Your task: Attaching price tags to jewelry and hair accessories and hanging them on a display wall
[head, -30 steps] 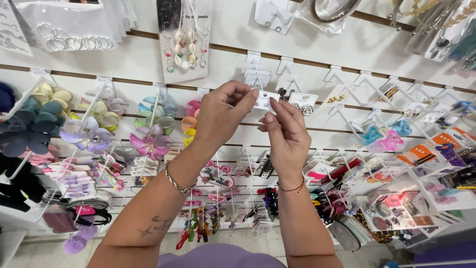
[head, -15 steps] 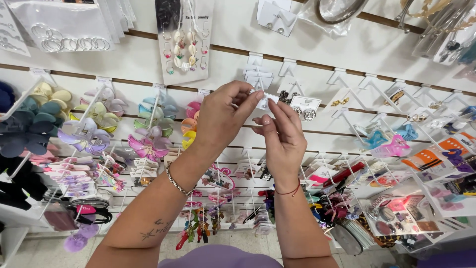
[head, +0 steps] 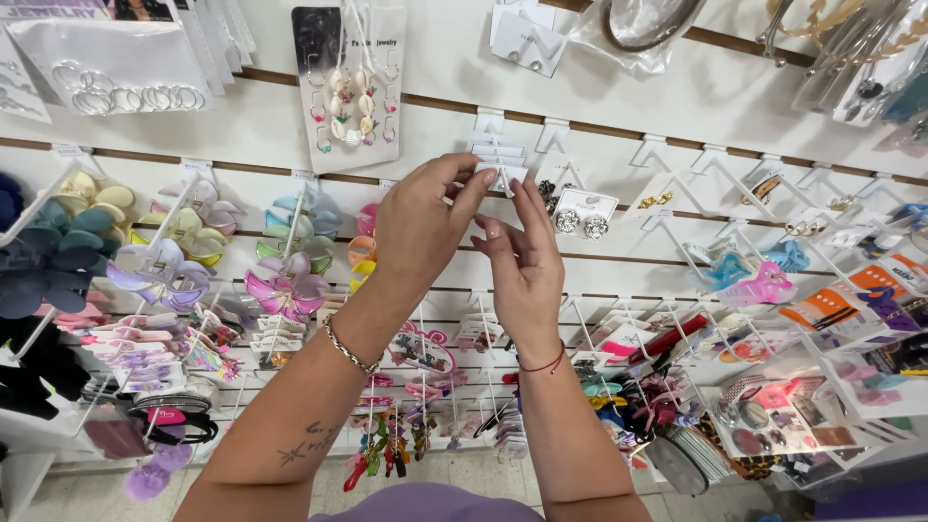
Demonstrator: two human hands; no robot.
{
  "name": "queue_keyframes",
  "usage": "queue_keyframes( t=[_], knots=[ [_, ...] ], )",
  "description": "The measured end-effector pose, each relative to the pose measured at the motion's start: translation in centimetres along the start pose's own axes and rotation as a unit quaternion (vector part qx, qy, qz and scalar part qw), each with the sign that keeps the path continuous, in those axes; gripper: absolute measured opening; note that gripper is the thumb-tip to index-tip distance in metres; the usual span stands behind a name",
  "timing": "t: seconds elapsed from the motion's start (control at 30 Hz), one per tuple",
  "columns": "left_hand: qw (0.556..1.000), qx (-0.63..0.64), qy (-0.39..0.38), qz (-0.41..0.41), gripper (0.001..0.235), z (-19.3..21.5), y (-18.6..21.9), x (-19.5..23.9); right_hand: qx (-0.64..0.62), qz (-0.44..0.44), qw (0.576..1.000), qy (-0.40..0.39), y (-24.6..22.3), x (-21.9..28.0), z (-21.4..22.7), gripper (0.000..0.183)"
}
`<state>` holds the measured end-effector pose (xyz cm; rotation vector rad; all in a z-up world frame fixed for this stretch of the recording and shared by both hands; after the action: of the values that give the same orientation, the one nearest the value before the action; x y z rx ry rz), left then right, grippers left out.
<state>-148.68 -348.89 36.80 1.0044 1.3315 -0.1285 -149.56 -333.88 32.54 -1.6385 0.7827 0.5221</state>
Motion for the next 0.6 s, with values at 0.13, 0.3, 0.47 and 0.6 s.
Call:
queue_keyframes(
  t=[0.13,0.3,0.47,0.6],
  knots=[
    [0.999,-0.02,0.012,-0.031,0.018,1.8,0.6,0.4,-0.006,0.018,1.0,-0.009,-1.4,1.2,0.3,0.044],
    [0.97,-0.182,0.032,-0.16,0.013,5.6,3.5,3.6,0.005,0.019,0.999,-0.048,-3.3,4.0,1.8,0.038],
    [0.986,-0.008,-0.102,-0.134,0.015,2.6,5.0,10.9,0.141,0.051,0.988,-0.035,-3.5,7.0,8.1,0.025],
    [0.951,0.054,-0.288,-0.101,0.018,-2.7,5.6,18.6,0.219,0.013,0.975,-0.023,-3.9,10.4,15.6,0.019]
  ],
)
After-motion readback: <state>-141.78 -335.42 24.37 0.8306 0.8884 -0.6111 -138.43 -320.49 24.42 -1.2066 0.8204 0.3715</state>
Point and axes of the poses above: each hand's wrist, its own x-axis away from the middle knuckle, its own z-axis out of the back of the hand, y = z × x, the point moved 10 cm from there along -x, towards the middle knuckle, and after that the axes turned 15 degrees about y, right-handed, at the moved point
